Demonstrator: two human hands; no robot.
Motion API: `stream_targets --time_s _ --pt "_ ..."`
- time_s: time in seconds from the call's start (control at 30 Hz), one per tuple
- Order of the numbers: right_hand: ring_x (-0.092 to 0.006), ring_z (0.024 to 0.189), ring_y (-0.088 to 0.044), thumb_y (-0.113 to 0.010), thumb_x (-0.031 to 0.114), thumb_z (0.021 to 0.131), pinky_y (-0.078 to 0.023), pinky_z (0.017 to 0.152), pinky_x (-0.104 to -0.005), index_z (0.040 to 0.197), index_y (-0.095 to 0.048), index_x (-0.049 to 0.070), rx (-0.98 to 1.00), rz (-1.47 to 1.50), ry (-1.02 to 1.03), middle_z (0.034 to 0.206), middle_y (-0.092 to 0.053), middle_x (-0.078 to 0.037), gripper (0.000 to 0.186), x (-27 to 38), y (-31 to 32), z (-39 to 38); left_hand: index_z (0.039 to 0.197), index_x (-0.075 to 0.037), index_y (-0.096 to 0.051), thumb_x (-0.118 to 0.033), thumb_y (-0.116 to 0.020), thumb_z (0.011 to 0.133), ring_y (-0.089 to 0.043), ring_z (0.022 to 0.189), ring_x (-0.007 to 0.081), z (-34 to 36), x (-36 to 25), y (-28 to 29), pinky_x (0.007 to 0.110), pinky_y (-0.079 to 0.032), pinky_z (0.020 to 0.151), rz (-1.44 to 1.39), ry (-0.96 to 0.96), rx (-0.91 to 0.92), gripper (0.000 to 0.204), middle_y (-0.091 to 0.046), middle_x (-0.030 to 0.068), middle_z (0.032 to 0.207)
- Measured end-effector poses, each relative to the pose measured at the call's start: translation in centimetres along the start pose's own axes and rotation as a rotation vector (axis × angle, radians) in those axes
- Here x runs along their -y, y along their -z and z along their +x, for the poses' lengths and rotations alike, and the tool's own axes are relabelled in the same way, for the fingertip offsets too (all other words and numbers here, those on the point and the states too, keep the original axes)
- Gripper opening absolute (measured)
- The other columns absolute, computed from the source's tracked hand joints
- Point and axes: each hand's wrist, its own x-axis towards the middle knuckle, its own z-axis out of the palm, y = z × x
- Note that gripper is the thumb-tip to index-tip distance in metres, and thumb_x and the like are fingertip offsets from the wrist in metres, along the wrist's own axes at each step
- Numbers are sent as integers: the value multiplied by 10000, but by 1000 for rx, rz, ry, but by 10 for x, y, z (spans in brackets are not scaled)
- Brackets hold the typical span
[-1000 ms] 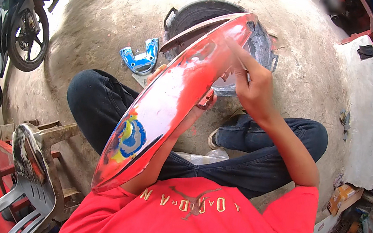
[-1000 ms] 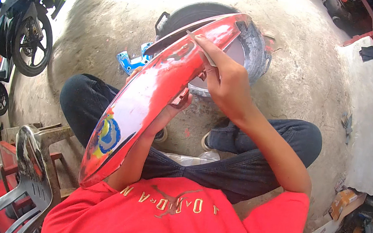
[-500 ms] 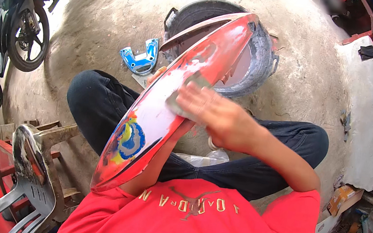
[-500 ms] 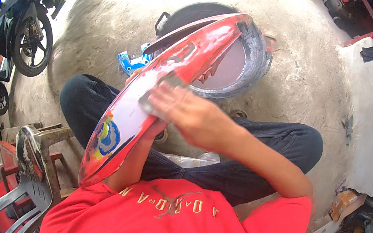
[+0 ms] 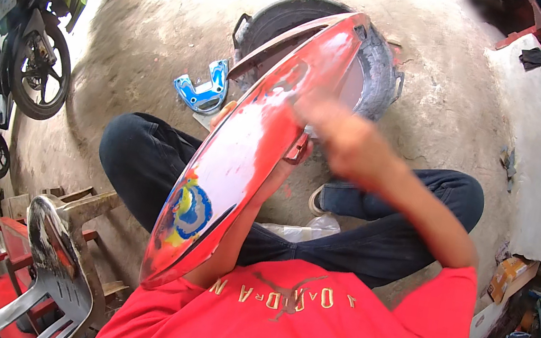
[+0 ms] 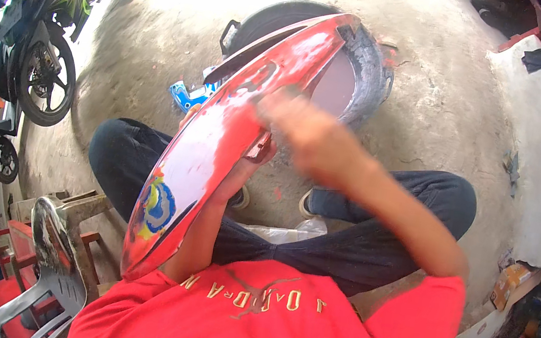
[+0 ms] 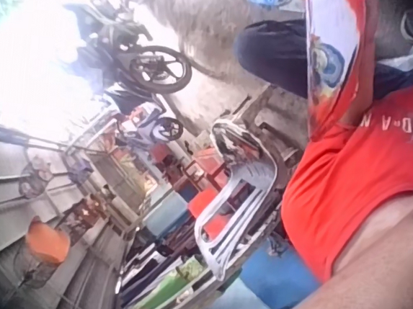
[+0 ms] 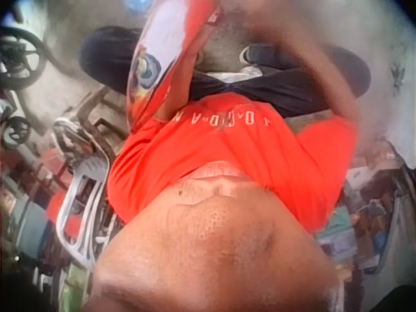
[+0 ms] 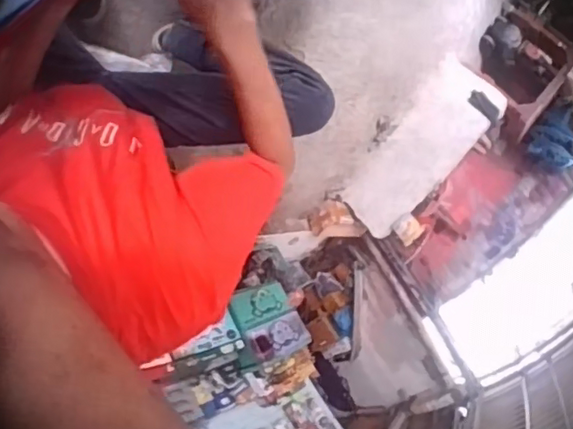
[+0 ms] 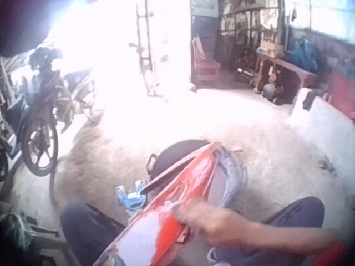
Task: The person is sanding a red motorcycle fairing by hand with a piece of sandpaper while dipping the piece in a bucket of water.
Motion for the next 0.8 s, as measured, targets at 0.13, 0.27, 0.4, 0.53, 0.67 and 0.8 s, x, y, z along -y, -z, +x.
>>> stream_targets --time_s 0.13,0.27,0.4,0.53,0.67,0.8 --pt "-350 1306 -612 -507 58 951 -461 1150 -439 1366 -620 6 44 47 232 1384 -643 -202 433 52 -9 -1 1451 -18 -515 -565 -457 996 -686 1065 333 6 -19 74 494 -556 977 -192 47 79 714 -641 203 1351" --pt "-320 1301 -624 -508 67 944 -471 1142 -441 1365 -630 35 -58 -55 -197 1394 -650 -165 439 -19 -3 -8 1433 16 -516 -530 -464 1007 -682 1093 327 -1 5 9 515 -550 985 73 0 -91 695 -635 240 1341" --pt "-288 1306 -626 -538 124 961 -487 1126 -439 1371 -612 11 36 -52 214 1389 -640 -194 432 57 -6 -7 1511 -12 -445 -337 -458 1083 -516 1388 324 -8 -9 59 506 -424 1169 -105 76 97 537 -505 198 1524" --pt "-350 1302 -613 -538 -24 874 -493 1119 -417 1418 -579 7 -31 -177 -147 1405 -622 -218 547 -37 -2 -18 1548 -30 -382 -346 -430 1098 -491 1406 319 4 11 33 504 -373 1210 -17 82 340 552 -482 171 1546" --pt "-354 1285 -623 -550 5 890 -503 1107 -404 1418 -575 -2 44 -43 225 1399 -626 -216 529 48 -1 -5 1539 -41 -402 -352 -433 1097 -491 1408 327 -7 -9 86 509 -394 1190 179 -21 61 542 -482 178 1546" --pt "-328 1300 -623 -533 31 924 -501 1113 -443 1417 -586 25 -9 -142 -24 1395 -635 -200 495 -19 -1 -10 1533 -36 -416 -345 -423 1101 -508 1401 318 -3 2 52 494 -431 1164 206 -4 118 532 -477 180 1553"
